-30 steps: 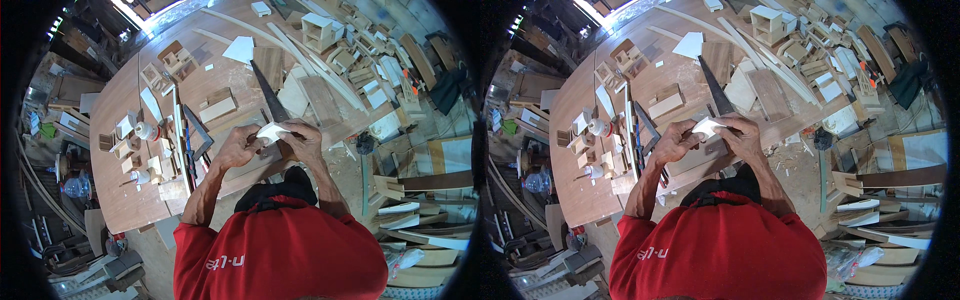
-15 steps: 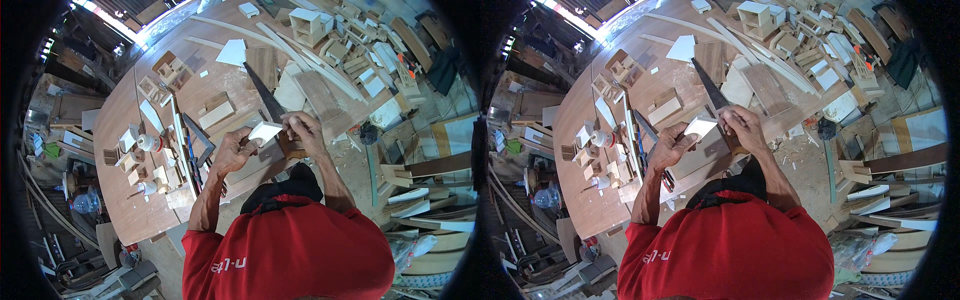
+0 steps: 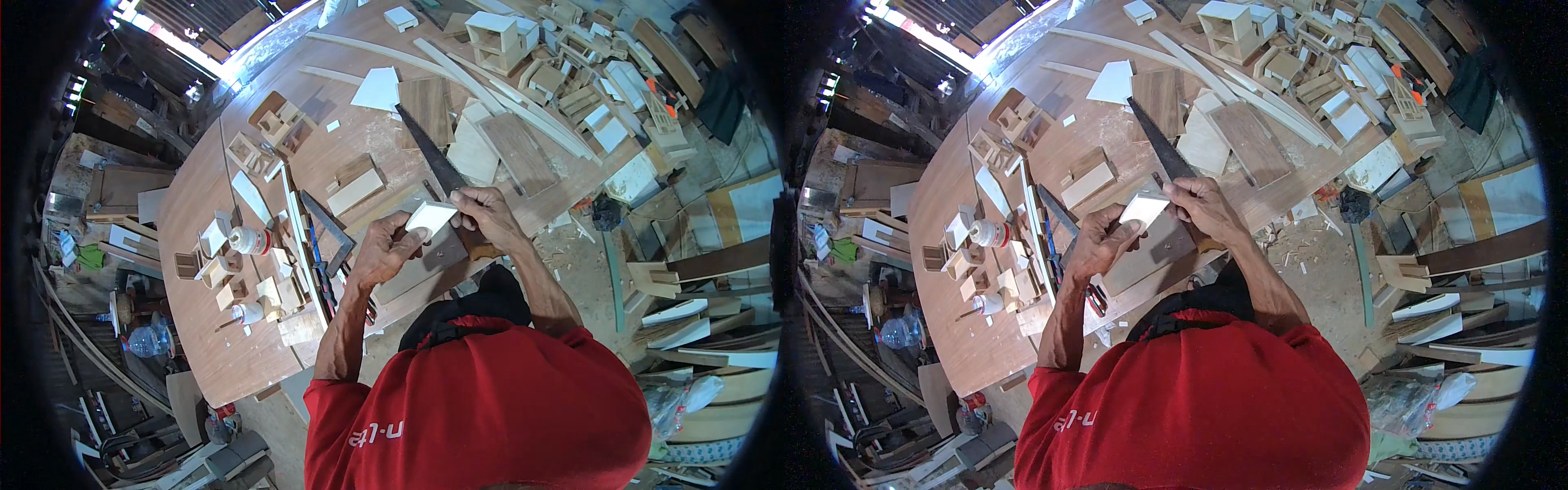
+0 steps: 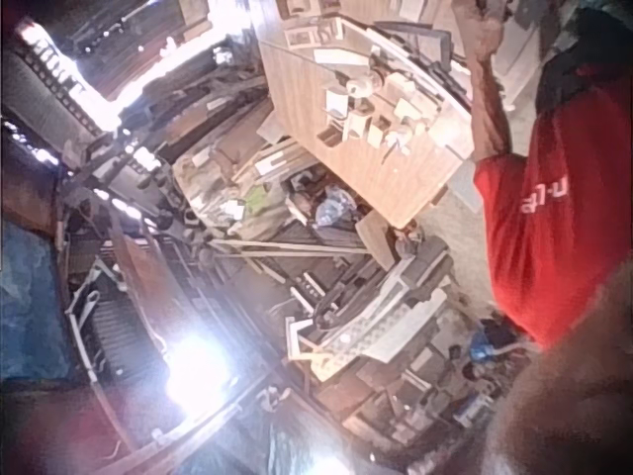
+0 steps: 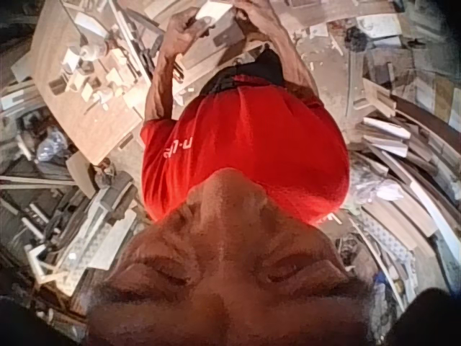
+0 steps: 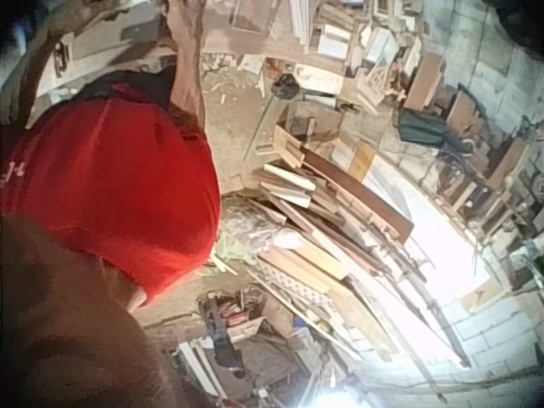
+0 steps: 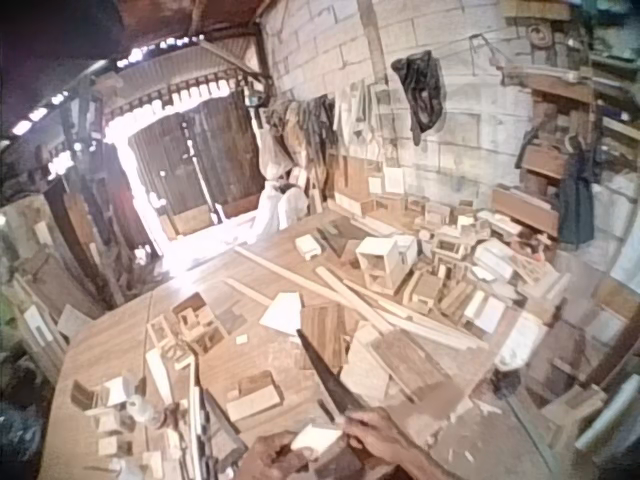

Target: The person cuts a wooden piece using a hand saw, aligns and fits the piece with another wooden piece by hand, marks the piece with a pencil, and cuts it again with the hand saw.

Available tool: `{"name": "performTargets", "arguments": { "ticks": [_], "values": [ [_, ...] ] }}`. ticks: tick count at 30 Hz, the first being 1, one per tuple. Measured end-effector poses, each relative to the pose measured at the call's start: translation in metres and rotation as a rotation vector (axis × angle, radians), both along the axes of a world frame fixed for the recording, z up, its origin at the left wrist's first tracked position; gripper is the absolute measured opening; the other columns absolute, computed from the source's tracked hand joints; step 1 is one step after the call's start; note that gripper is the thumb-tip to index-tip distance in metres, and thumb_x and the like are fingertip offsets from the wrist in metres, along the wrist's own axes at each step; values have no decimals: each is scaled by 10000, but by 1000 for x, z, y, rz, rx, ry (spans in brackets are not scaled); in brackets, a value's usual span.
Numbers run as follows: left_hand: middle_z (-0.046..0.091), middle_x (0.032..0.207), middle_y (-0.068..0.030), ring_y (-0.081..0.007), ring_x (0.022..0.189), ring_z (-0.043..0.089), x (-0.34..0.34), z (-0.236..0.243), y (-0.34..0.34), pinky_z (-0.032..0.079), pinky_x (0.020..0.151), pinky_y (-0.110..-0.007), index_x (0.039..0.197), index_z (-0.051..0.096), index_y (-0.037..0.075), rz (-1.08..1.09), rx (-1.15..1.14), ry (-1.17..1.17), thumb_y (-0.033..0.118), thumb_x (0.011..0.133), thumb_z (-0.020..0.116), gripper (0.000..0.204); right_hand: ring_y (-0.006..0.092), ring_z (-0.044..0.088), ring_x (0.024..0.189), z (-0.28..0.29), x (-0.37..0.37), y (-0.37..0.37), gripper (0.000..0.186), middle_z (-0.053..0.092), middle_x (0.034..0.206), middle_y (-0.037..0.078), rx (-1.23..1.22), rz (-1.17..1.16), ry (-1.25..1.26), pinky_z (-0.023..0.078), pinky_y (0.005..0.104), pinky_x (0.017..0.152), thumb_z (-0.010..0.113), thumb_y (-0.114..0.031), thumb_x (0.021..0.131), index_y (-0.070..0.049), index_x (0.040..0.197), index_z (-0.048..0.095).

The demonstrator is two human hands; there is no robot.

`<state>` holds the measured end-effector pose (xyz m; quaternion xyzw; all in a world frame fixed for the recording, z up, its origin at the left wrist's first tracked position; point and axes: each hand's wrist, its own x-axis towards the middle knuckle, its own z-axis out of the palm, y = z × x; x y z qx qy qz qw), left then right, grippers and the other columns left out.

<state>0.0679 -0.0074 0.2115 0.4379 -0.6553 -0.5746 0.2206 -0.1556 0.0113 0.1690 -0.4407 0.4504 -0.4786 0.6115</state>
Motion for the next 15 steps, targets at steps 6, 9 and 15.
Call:
{"name": "performTargets", "arguments": {
  "ticks": [6, 9, 15],
  "values": [
    [652, 778, -80, -118, 652, 588, 2, 2, -4, 479, 591, -271, 973, 641, -48, 76, 159, 75, 207, 926, 621, 260, 41, 485, 678, 11, -1, 13, 197, 631, 864, -17, -239, -33, 210, 415, 213, 606, 628, -130, 936, -65, 1104, 709],
    [663, 788, -94, -127, 644, 595, 2, 0, -5, 482, 586, -276, 975, 639, -47, 51, 156, 81, 217, 929, 624, 268, 38, 494, 713, 5, -5, 8, 207, 634, 872, 0, -405, -83, 237, 408, 198, 612, 651, -92, 913, -56, 1108, 710],
    [678, 794, -136, -197, 602, 634, 0, -2, -10, 506, 514, -309, 1030, 630, -60, 73, 399, 290, 214, 910, 663, 301, 71, 539, 722, 0, -8, -6, 195, 647, 893, 41, -388, -51, 169, 452, 215, 616, 653, -102, 917, -47, 1093, 716]
  ]
}}
